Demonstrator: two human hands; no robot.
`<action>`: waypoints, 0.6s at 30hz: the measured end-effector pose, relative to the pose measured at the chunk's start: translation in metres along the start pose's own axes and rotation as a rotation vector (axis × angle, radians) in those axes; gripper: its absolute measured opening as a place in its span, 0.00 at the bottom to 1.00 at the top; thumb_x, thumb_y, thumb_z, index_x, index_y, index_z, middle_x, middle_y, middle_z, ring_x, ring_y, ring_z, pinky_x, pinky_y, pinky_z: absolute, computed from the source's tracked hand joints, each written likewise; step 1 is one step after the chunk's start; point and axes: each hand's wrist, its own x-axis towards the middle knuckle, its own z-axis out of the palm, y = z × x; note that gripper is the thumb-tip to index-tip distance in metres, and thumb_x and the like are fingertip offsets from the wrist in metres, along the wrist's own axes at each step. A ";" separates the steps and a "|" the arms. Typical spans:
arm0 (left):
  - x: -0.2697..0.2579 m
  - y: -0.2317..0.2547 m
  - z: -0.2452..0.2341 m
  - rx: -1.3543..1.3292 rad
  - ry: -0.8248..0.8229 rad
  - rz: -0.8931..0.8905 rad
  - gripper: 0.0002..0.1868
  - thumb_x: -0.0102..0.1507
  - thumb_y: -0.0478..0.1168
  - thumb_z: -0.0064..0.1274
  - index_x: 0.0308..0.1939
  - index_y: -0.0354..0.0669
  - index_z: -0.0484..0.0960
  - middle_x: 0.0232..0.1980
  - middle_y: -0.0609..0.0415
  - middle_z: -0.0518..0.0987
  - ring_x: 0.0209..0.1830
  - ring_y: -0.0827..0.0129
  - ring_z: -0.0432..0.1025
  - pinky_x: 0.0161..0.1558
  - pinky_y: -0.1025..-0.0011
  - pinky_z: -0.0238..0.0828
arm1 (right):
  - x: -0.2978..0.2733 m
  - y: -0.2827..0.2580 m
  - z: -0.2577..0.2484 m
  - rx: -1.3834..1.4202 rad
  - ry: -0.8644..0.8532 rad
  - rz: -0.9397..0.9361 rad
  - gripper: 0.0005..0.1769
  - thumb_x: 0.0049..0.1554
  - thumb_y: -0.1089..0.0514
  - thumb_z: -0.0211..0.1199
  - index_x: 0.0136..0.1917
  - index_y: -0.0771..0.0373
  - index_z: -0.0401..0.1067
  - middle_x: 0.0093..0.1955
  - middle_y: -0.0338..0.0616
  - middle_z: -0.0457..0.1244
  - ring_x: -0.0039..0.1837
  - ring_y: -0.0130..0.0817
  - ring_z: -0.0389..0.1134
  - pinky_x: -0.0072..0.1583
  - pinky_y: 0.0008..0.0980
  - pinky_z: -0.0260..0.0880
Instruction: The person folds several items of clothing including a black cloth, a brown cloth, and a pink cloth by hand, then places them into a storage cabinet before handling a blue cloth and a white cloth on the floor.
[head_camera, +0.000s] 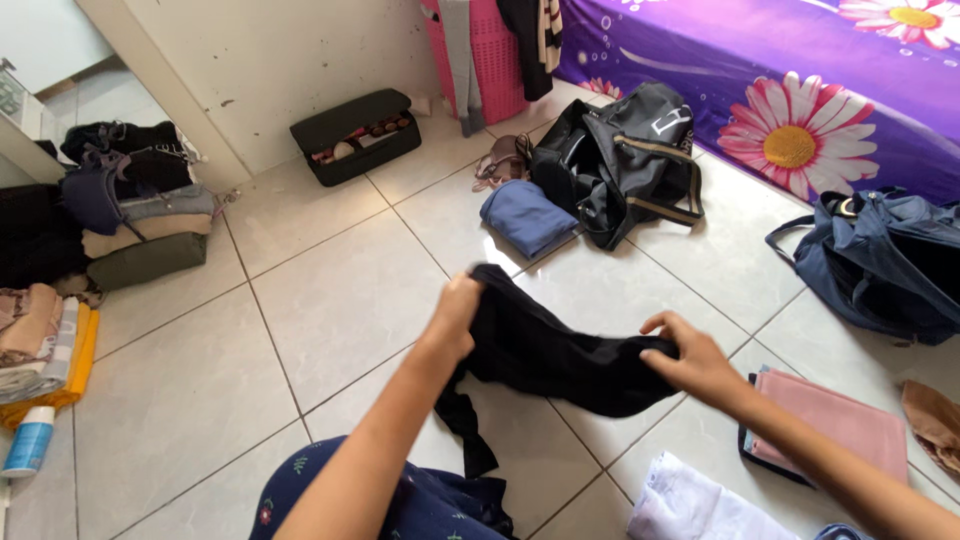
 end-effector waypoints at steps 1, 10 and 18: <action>-0.007 -0.001 0.007 0.042 0.034 -0.064 0.12 0.62 0.29 0.43 0.48 0.39 0.76 0.37 0.50 0.79 0.33 0.65 0.76 0.36 0.66 0.79 | -0.006 -0.005 0.007 0.000 0.004 -0.003 0.19 0.55 0.58 0.68 0.59 0.59 0.69 0.42 0.51 0.69 0.42 0.39 0.70 0.45 0.35 0.71; -0.057 -0.018 0.035 -0.044 -0.193 -0.210 0.12 0.58 0.28 0.55 0.44 0.41 0.76 0.36 0.51 0.79 0.32 0.68 0.76 0.34 0.71 0.75 | -0.061 -0.054 0.070 -0.046 -0.052 -0.865 0.23 0.59 0.65 0.57 0.68 0.62 0.67 0.63 0.52 0.66 0.65 0.44 0.68 0.64 0.37 0.69; -0.077 -0.025 0.058 0.360 -0.256 0.267 0.06 0.59 0.33 0.55 0.40 0.37 0.79 0.33 0.55 0.80 0.30 0.74 0.73 0.31 0.74 0.69 | -0.005 -0.017 0.116 0.649 -0.262 -0.238 0.24 0.66 0.59 0.44 0.74 0.63 0.51 0.58 0.49 0.64 0.61 0.37 0.72 0.64 0.37 0.72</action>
